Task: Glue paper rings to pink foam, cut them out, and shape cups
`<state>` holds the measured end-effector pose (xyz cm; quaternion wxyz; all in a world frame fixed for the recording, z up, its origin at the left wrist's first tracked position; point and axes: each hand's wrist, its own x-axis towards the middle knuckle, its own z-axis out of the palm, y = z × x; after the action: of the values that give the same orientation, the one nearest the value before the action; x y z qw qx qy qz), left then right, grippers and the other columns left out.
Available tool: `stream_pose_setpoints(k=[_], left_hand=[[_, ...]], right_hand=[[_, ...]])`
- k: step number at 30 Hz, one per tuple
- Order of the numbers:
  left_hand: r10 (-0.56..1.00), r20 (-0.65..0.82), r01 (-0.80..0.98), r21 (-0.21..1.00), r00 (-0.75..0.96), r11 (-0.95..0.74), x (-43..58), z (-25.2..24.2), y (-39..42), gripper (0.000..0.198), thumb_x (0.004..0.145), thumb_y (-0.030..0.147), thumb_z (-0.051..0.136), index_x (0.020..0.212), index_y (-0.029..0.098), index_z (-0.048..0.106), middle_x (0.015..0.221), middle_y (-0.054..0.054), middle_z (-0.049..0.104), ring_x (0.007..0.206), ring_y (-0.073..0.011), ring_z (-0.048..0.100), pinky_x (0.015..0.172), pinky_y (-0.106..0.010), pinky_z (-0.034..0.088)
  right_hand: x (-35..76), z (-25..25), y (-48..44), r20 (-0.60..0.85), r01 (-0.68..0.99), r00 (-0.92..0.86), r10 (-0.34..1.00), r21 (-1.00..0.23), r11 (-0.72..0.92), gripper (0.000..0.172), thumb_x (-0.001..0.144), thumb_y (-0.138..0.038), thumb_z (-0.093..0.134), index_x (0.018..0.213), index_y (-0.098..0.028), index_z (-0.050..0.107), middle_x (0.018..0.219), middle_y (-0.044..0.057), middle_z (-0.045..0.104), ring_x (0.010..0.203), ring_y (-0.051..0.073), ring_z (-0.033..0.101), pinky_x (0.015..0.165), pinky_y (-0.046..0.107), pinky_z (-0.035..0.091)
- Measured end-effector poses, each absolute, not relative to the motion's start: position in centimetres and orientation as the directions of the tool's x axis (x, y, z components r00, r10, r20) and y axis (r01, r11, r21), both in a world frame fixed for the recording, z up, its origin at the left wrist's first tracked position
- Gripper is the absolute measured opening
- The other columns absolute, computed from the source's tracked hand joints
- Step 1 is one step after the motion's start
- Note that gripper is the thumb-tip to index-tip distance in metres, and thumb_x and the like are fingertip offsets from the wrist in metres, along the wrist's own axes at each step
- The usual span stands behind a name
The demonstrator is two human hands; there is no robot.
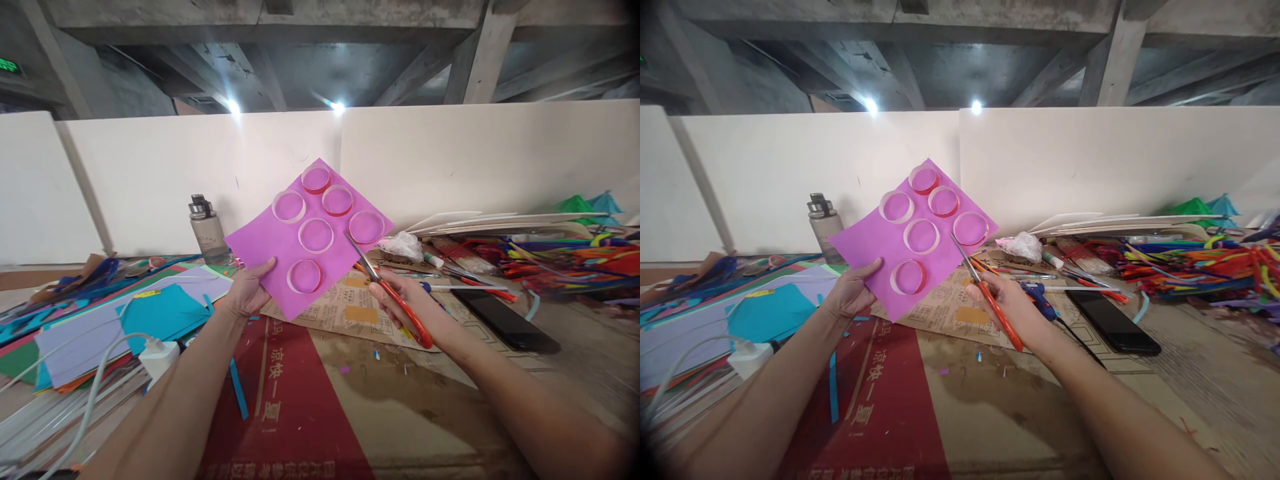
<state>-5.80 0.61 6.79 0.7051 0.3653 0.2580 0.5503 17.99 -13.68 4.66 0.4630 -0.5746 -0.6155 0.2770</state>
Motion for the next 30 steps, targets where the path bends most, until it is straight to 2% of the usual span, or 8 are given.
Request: stream_pose_setpoints(k=[5, 15, 19, 23, 30], left_hand=[[0.953, 0.067, -0.563, 0.818, 0.297, 0.118, -5.7, 6.3, 0.7, 0.046, 0.078, -0.001, 0.055, 0.122, 0.012, 0.058, 0.094, -0.011, 0.072, 0.079, -0.0184, 0.07, 0.088, -0.032, 0.055], [0.951, 0.098, -0.564, 0.821, 0.294, 0.09, -6.2, 6.4, 1.0, 0.048, 0.074, 0.0, 0.059, 0.121, 0.012, 0.058, 0.096, -0.012, 0.072, 0.088, -0.0221, 0.069, 0.088, -0.033, 0.055], [0.942, 0.121, -0.557, 0.827, 0.312, 0.078, -6.3, 6.4, 1.1, 0.047, 0.074, -0.001, 0.06, 0.119, 0.012, 0.059, 0.096, -0.011, 0.072, 0.087, -0.0215, 0.069, 0.086, -0.031, 0.056], [0.943, 0.12, -0.548, 0.834, 0.309, 0.074, -6.1, 6.4, 1.0, 0.045, 0.074, -0.001, 0.06, 0.117, 0.011, 0.06, 0.095, -0.011, 0.072, 0.084, -0.0208, 0.07, 0.085, -0.032, 0.057], [0.95, 0.087, -0.532, 0.842, 0.3, 0.091, -5.8, 6.1, 0.8, 0.048, 0.075, 0.0, 0.06, 0.121, 0.012, 0.058, 0.098, -0.012, 0.071, 0.086, -0.0207, 0.069, 0.09, -0.035, 0.054]], right_hand=[[18.5, 4.0, -13.3, 0.321, 0.486, 0.049, 0.946, -0.835, 0.258, 0.031, 0.084, -0.052, 0.05, 0.081, -0.022, 0.047, 0.063, -0.004, 0.045, 0.045, 0.008, 0.043, 0.04, 0.022, 0.04], [17.3, 5.5, -14.2, 0.178, 0.441, 0.197, 0.964, -0.894, 0.074, 0.038, 0.076, -0.06, 0.054, 0.078, -0.022, 0.05, 0.053, -0.006, 0.042, 0.036, 0.009, 0.038, 0.029, 0.022, 0.034], [17.7, 5.1, -14.0, 0.239, 0.493, 0.149, 0.96, -0.859, 0.137, 0.037, 0.078, -0.058, 0.054, 0.075, -0.021, 0.048, 0.054, -0.006, 0.042, 0.037, 0.007, 0.037, 0.032, 0.021, 0.033], [18.3, 4.4, -13.6, 0.317, 0.545, 0.091, 0.944, -0.809, 0.219, 0.038, 0.082, -0.058, 0.048, 0.082, -0.021, 0.051, 0.058, -0.004, 0.045, 0.041, 0.007, 0.038, 0.037, 0.022, 0.034], [18.5, 4.1, -13.5, 0.334, 0.569, 0.106, 0.937, -0.793, 0.218, 0.034, 0.082, -0.056, 0.051, 0.083, -0.021, 0.053, 0.055, -0.005, 0.042, 0.041, 0.008, 0.037, 0.039, 0.023, 0.031]])
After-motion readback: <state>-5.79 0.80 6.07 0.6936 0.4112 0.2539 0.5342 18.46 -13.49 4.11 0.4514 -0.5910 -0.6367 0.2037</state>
